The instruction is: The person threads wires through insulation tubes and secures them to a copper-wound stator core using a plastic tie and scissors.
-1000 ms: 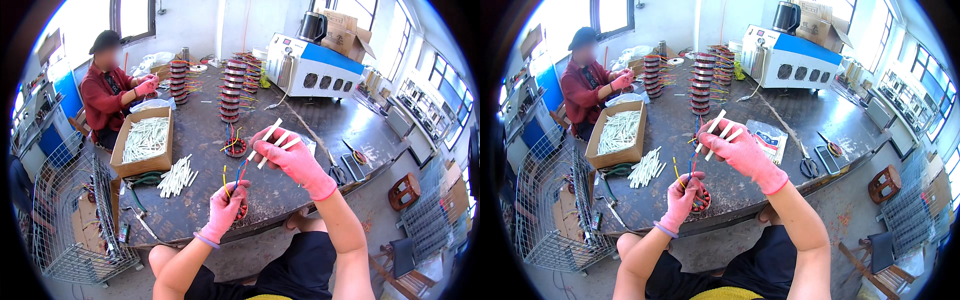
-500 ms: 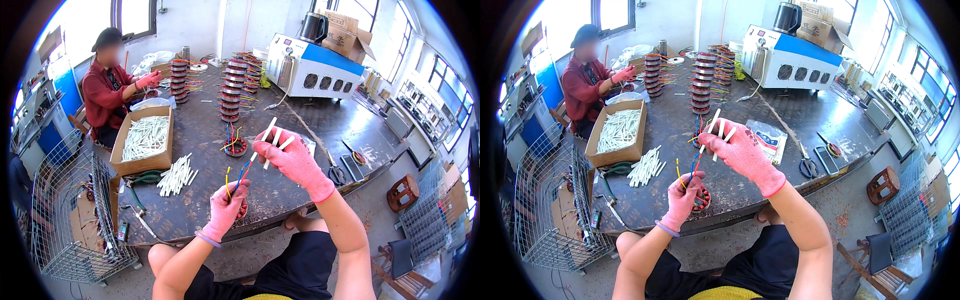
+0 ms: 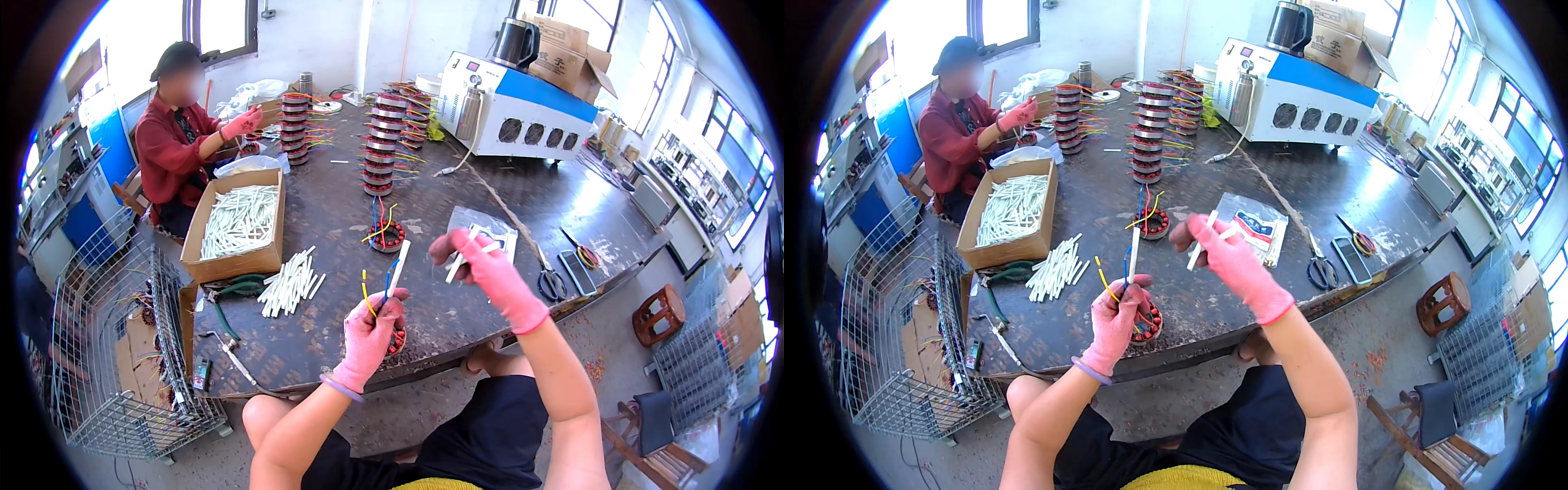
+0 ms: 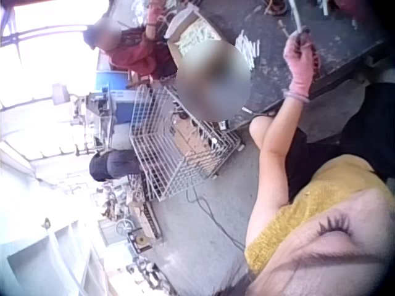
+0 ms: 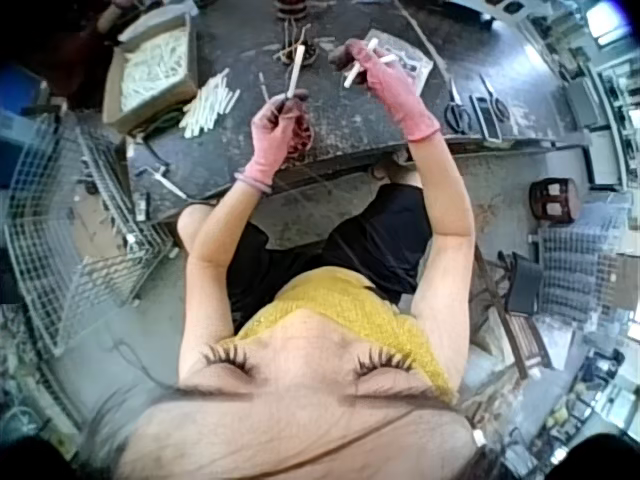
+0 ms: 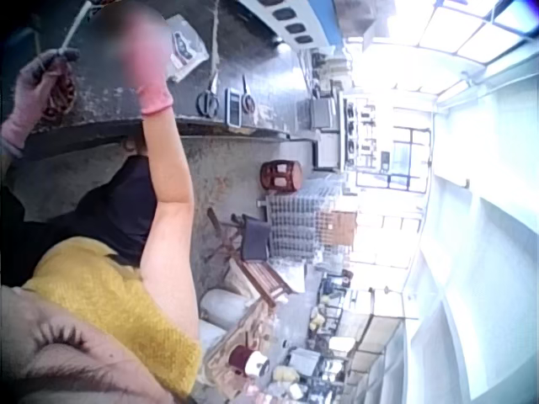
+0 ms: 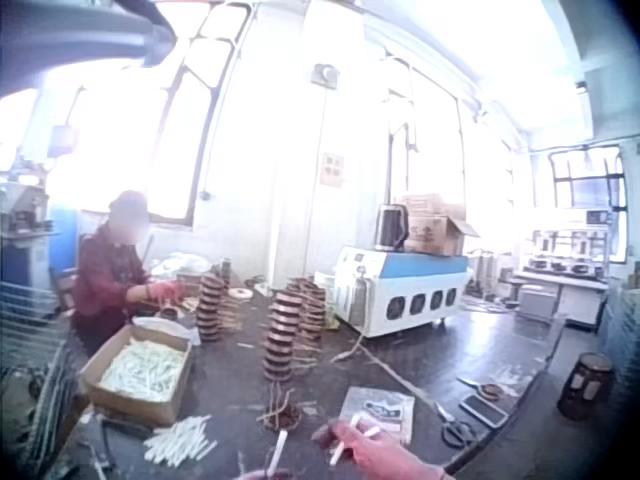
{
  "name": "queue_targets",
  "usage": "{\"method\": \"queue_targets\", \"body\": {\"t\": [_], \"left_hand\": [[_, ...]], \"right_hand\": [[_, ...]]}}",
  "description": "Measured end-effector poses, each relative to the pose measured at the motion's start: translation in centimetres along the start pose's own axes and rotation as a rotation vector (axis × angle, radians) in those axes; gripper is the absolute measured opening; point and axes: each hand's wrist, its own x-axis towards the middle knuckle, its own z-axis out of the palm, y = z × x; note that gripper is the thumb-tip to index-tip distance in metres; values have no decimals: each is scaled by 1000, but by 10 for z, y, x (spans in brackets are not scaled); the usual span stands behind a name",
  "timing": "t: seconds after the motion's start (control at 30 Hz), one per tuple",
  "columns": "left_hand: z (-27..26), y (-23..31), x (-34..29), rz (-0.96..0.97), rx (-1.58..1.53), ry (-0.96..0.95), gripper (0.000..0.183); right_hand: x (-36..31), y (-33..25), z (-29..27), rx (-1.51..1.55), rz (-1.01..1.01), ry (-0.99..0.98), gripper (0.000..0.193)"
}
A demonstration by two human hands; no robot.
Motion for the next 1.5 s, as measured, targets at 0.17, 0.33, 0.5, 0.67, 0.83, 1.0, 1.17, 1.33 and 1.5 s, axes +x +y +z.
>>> {"method": "queue_targets", "body": {"t": [0.17,0.33,0.5,0.67,0.83,1.0,1.17,1.33,1.5], "left_hand": [[-1,0,0,-9,36,-19,22],[1,4,3,-27,21,-19,23],[-1,2,2,-48,47,-18,23],[4,3,2,-50,34,-19,21],[-1,2,3,-37,51,-46,21],[-2,7,2,-81,81,-53,28],[-7,-4,9,7,-73,98,32],[-8,3,13,88,63,28,33],[-8,29,21,27,302,-196,29]], "right_hand": [[2,129,14,-669,-39,-2,36],[-8,177,37,-435,-133,133,27],[13,92,29,525,-174,61,32],[12,16,15,502,-83,-98,34],[0,-21,34,57,-66,-47,28],[-1,-11,41,0,-120,21,19],[-11,6,47,-259,-116,3,20],[-26,42,54,-410,-222,10,22],[-34,77,58,-487,-221,-64,22]]}}
